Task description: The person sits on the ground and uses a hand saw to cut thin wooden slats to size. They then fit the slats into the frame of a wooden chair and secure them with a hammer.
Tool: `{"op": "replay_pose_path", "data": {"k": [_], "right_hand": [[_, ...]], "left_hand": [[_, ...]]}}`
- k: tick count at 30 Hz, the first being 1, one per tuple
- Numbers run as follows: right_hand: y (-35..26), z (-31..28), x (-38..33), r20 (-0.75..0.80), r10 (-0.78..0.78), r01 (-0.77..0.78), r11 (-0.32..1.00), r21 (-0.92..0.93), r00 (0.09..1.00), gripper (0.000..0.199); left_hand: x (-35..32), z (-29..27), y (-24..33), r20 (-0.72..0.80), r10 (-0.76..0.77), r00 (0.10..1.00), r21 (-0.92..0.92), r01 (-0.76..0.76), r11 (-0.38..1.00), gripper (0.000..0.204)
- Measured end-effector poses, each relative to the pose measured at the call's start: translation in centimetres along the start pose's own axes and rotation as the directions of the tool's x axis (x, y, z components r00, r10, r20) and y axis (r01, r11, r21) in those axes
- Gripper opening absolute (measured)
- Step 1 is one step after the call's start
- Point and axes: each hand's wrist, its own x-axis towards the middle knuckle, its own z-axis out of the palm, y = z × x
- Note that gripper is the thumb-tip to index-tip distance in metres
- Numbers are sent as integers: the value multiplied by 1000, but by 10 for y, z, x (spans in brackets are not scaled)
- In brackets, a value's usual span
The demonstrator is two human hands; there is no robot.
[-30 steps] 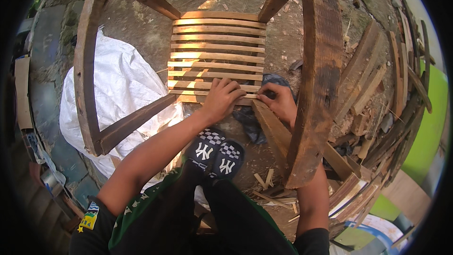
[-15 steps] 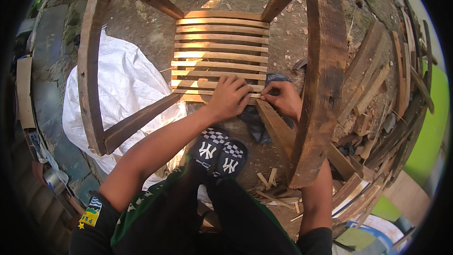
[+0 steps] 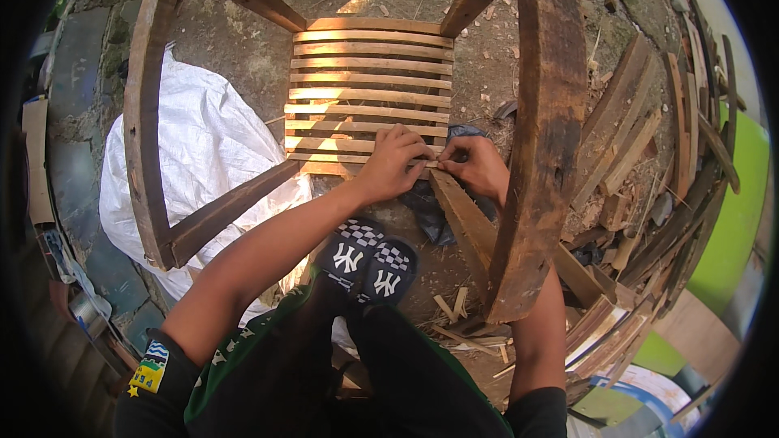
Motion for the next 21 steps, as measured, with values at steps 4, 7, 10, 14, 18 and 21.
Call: {"op": "replay_pose_path", "data": {"k": [4,7,10,14,18,21], "right_hand": [[1,1,1,13,-1,1,1000,-17,1000,12],[-1,1,2,21,-4,4,1000,-20,1000,11],[2,-1,3,31,-26,26,1000,-1,999,11],[3,-5,7,68,-17,19,1000,-22,998,12],[4,-8,12,119,17,-18,1000,1,993,12],[3,-8,14,124,38,-36,999,-23,992,11]], "left_hand": [[0,1,0,-6,-24,1000,-20,24,1000,20],[0,2,0,-28,-24,999,-20,24,1000,20],[1,0,2,-19,-31,999,-21,31,999,20],[2,2,2,-28,-35,999,-11,35,999,18],[2,2,3,-30,-33,999,-10,33,999,19],[3,2,3,-26,-38,999,-6,38,999,19]]}}
